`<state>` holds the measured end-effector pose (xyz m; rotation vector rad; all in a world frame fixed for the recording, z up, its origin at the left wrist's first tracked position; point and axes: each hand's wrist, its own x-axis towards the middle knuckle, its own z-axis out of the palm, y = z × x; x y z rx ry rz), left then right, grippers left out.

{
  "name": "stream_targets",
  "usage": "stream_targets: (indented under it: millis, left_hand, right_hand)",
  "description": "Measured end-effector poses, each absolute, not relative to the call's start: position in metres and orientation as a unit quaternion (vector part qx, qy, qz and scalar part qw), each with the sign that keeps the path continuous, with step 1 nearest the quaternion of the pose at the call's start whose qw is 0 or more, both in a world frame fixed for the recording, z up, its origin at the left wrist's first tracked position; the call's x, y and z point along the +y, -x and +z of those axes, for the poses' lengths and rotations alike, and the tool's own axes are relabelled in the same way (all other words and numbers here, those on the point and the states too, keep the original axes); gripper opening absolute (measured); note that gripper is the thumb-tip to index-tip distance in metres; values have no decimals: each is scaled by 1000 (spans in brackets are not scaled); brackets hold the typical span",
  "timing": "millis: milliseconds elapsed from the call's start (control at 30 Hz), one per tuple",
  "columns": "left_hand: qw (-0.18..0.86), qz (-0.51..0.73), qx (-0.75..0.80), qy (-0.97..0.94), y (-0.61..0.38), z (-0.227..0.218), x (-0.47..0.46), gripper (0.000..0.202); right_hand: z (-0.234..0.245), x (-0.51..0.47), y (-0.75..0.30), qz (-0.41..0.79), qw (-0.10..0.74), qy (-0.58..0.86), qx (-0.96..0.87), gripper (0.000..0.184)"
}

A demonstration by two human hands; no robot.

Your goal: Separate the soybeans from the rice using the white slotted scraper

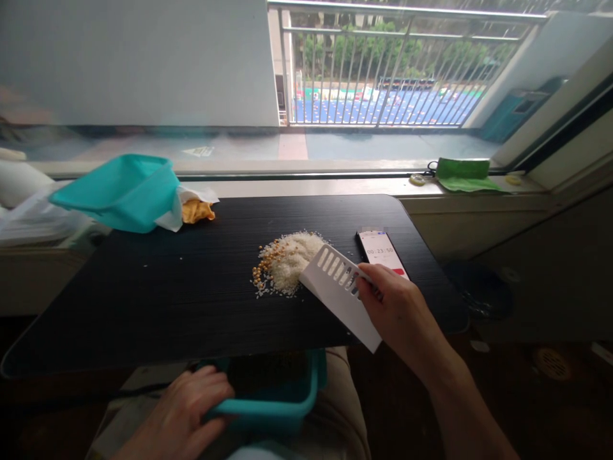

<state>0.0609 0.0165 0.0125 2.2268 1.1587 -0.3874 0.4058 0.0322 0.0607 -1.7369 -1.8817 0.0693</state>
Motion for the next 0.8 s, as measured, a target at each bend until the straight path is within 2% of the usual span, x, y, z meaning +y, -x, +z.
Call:
stream_targets:
  millis: [300, 533, 700, 800]
  left_hand:
    - [291, -152, 427, -842, -64, 10, 17, 22]
    - [290, -118, 418, -853, -59, 2, 17, 23]
    - [293, -129, 411, -854, -60, 1, 18, 19]
    - [294, -125, 408, -855, -62, 3, 20, 20]
  right_hand:
    - [58, 50, -430, 43, 300, 638, -708, 15]
    - [72, 33, -431, 144, 353, 624, -682, 19]
    - [74, 25, -423, 209, 297, 585, -725, 18]
    - [68, 38, -422, 189, 274, 565, -755, 21]
